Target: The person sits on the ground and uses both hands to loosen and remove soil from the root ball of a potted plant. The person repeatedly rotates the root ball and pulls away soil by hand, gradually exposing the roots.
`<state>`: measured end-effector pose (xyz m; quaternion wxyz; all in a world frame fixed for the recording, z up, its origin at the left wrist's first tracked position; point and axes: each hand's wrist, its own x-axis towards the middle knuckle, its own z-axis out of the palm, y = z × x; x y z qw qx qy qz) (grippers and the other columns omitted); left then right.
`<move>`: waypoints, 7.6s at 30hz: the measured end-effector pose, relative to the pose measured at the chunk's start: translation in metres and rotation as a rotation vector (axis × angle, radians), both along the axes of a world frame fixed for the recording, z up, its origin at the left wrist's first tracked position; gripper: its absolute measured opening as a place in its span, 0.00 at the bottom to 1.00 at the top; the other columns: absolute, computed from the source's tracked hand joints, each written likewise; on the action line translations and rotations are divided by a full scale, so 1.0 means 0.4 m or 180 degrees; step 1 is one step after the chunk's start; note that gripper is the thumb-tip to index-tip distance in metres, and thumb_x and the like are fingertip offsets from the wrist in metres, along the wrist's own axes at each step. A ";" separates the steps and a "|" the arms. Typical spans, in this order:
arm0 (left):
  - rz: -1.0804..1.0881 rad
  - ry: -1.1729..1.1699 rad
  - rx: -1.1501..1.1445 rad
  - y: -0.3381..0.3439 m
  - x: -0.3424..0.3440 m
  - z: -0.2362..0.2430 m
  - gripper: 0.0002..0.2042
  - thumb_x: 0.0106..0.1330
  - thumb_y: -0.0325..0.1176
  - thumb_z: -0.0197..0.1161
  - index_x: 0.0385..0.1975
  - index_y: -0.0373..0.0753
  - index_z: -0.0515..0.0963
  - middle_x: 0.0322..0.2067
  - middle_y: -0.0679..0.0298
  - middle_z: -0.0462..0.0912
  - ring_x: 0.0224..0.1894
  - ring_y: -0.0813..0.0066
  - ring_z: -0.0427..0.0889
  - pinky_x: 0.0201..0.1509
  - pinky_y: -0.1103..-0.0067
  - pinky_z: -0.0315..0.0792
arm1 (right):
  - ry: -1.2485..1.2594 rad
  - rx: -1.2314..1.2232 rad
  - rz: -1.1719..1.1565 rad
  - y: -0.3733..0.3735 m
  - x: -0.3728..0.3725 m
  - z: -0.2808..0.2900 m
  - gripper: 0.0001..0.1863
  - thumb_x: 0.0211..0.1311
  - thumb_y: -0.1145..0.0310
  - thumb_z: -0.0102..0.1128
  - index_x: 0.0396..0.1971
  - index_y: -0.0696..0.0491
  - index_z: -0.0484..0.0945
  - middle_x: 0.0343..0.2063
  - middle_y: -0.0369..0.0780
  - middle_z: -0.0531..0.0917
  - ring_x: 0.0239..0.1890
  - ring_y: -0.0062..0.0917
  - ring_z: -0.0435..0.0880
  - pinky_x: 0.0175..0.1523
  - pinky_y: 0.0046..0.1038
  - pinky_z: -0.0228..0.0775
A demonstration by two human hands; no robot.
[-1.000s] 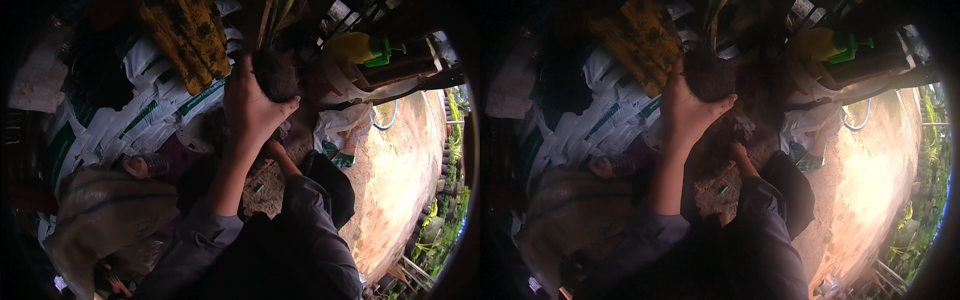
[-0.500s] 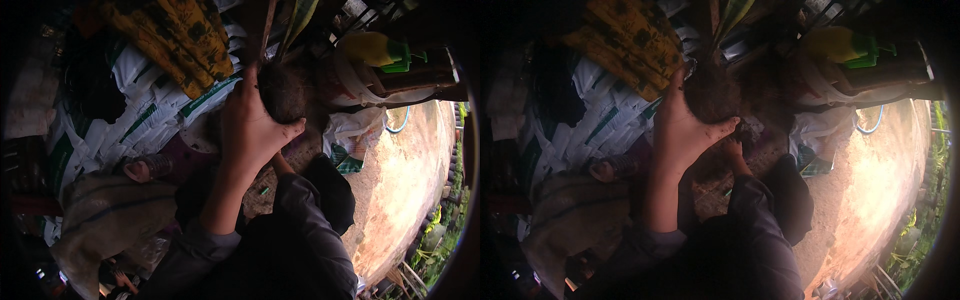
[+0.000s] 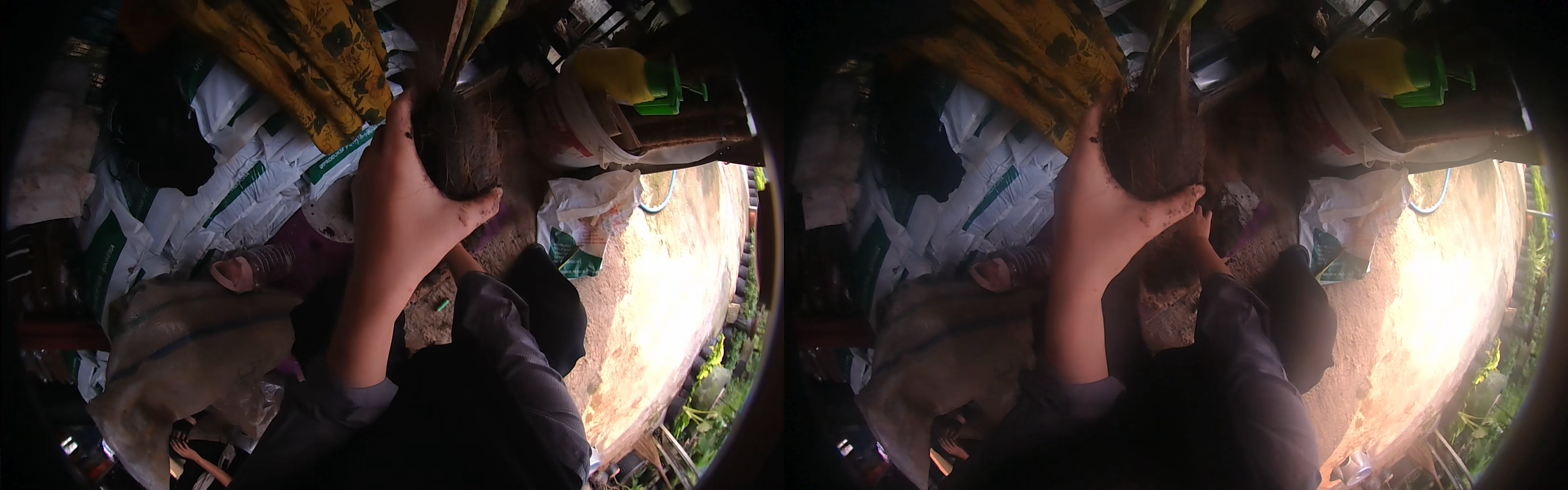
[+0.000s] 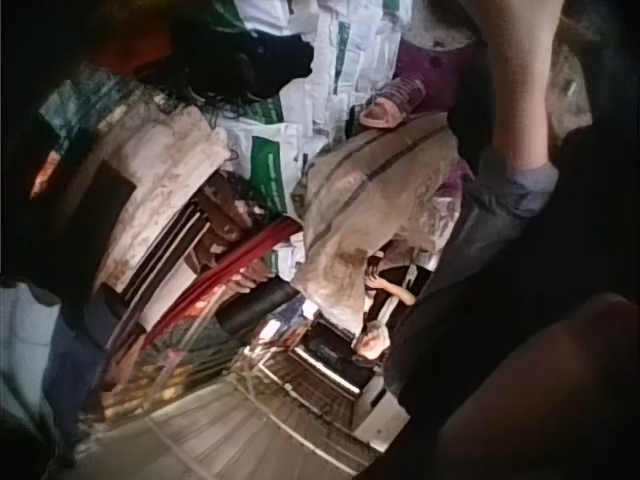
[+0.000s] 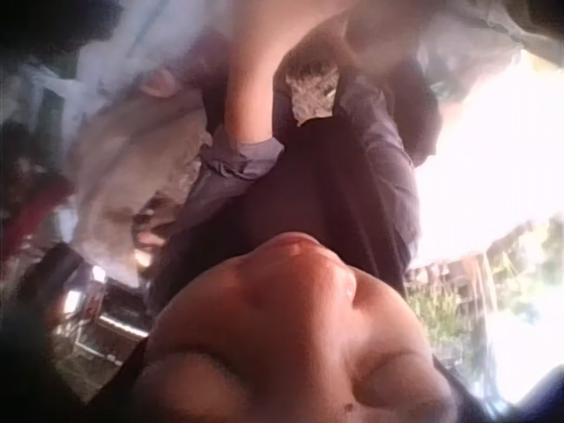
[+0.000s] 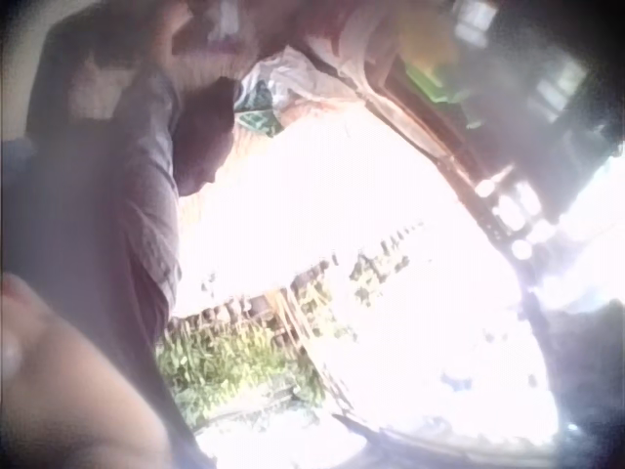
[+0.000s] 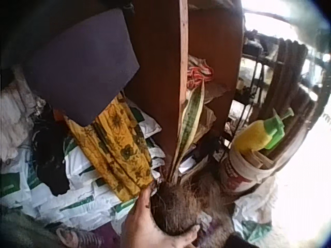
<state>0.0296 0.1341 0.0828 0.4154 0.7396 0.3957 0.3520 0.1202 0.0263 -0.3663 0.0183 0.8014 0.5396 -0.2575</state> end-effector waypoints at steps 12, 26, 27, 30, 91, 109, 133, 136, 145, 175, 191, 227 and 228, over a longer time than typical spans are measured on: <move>-0.0043 0.0561 -0.0314 0.033 -0.035 0.009 0.49 0.36 0.26 0.77 0.63 0.36 0.55 0.50 0.52 0.73 0.52 0.62 0.74 0.58 0.71 0.68 | 0.0039 0.0331 -0.0186 0.086 -0.034 -0.186 0.17 0.57 0.64 0.50 0.47 0.46 0.75 0.44 0.40 0.75 0.52 0.34 0.72 0.56 0.47 0.57; -0.0074 0.0368 0.0295 0.026 -0.038 0.004 0.56 0.32 0.31 0.79 0.65 0.34 0.49 0.55 0.38 0.68 0.58 0.45 0.69 0.62 0.66 0.64 | 0.0419 0.0278 -0.0998 0.089 -0.038 -0.043 0.23 0.58 0.70 0.52 0.55 0.51 0.69 0.46 0.46 0.79 0.48 0.34 0.79 0.58 0.53 0.55; -0.0065 0.0342 -0.0059 0.019 -0.040 0.000 0.56 0.32 0.30 0.79 0.65 0.34 0.49 0.55 0.39 0.68 0.57 0.46 0.70 0.62 0.67 0.64 | 0.0555 0.0383 -0.1227 0.080 -0.035 -0.005 0.24 0.58 0.70 0.54 0.56 0.52 0.68 0.47 0.46 0.78 0.49 0.34 0.79 0.58 0.52 0.57; -0.0129 0.0194 -0.0316 -0.008 -0.034 0.009 0.55 0.33 0.32 0.78 0.65 0.34 0.50 0.53 0.40 0.70 0.55 0.46 0.73 0.60 0.67 0.66 | 0.0891 0.0623 -0.1860 0.035 -0.012 0.077 0.24 0.59 0.68 0.53 0.57 0.53 0.67 0.51 0.45 0.76 0.51 0.34 0.77 0.59 0.48 0.59; -0.1021 -0.3721 -0.4913 -0.218 -0.039 -0.134 0.21 0.68 0.50 0.44 0.47 0.40 0.74 0.37 0.63 0.81 0.34 0.69 0.83 0.37 0.73 0.80 | -0.1460 0.3499 0.0930 -0.260 -0.049 1.107 0.21 0.44 0.69 0.64 0.43 0.39 0.81 0.48 0.26 0.80 0.49 0.26 0.77 0.54 0.39 0.49; -0.0838 -0.3174 -0.4674 -0.225 -0.055 -0.131 0.21 0.68 0.51 0.43 0.44 0.42 0.76 0.38 0.64 0.81 0.36 0.71 0.82 0.35 0.72 0.80 | -0.1279 0.2842 0.0453 -0.272 -0.079 1.122 0.30 0.45 0.75 0.56 0.52 0.34 0.75 0.60 0.28 0.70 0.62 0.29 0.63 0.62 0.46 0.35; -0.1041 -0.3514 -0.4892 -0.247 -0.012 -0.083 0.22 0.67 0.51 0.44 0.43 0.40 0.76 0.36 0.61 0.82 0.34 0.69 0.84 0.33 0.73 0.82 | -0.0943 0.2639 0.0064 -0.269 -0.035 1.206 0.27 0.39 0.82 0.55 0.44 0.42 0.78 0.66 0.43 0.56 0.66 0.42 0.54 0.65 0.38 0.41; -0.1545 -0.3725 -0.4910 -0.227 -0.011 -0.123 0.21 0.68 0.50 0.44 0.45 0.40 0.76 0.40 0.61 0.81 0.39 0.68 0.82 0.40 0.72 0.81 | -0.0852 0.2807 -0.0009 -0.260 -0.045 1.198 0.27 0.40 0.81 0.56 0.44 0.42 0.78 0.67 0.43 0.54 0.66 0.43 0.53 0.64 0.39 0.42; -0.1115 -0.3256 -0.5040 -0.234 -0.021 -0.115 0.22 0.67 0.53 0.44 0.45 0.42 0.76 0.37 0.63 0.82 0.36 0.71 0.83 0.36 0.73 0.82 | -0.1135 0.2950 0.0127 -0.264 -0.034 1.159 0.23 0.43 0.78 0.54 0.42 0.44 0.78 0.67 0.44 0.55 0.66 0.43 0.54 0.63 0.44 0.42; -0.0907 -0.3170 -0.4753 -0.211 -0.054 -0.085 0.23 0.66 0.55 0.46 0.48 0.42 0.74 0.39 0.63 0.81 0.35 0.71 0.82 0.36 0.72 0.81 | -0.1708 0.2981 0.0635 -0.273 -0.075 1.144 0.21 0.43 0.67 0.60 0.38 0.26 0.81 0.64 0.32 0.63 0.66 0.36 0.56 0.63 0.46 0.34; -0.0572 -0.2944 -0.4794 -0.230 -0.054 -0.077 0.22 0.66 0.53 0.49 0.48 0.42 0.74 0.41 0.63 0.80 0.41 0.69 0.81 0.44 0.71 0.79 | -0.1660 0.2700 0.0363 -0.262 -0.117 1.134 0.23 0.45 0.70 0.60 0.41 0.27 0.81 0.67 0.40 0.58 0.66 0.41 0.54 0.63 0.45 0.36; -0.1424 -0.3492 -0.4827 -0.228 -0.044 -0.080 0.21 0.67 0.50 0.45 0.47 0.41 0.75 0.42 0.61 0.81 0.40 0.69 0.83 0.39 0.70 0.81 | -0.1235 0.3115 0.0136 -0.280 -0.049 1.169 0.26 0.42 0.79 0.54 0.46 0.42 0.76 0.65 0.43 0.60 0.64 0.42 0.56 0.64 0.41 0.43; -0.1517 -0.3524 -0.4824 -0.225 -0.045 -0.092 0.21 0.67 0.50 0.45 0.47 0.40 0.75 0.42 0.61 0.81 0.40 0.69 0.83 0.40 0.70 0.81 | -0.1212 0.3278 0.0129 -0.280 -0.050 1.168 0.26 0.42 0.79 0.54 0.46 0.42 0.77 0.65 0.43 0.59 0.65 0.42 0.56 0.64 0.42 0.42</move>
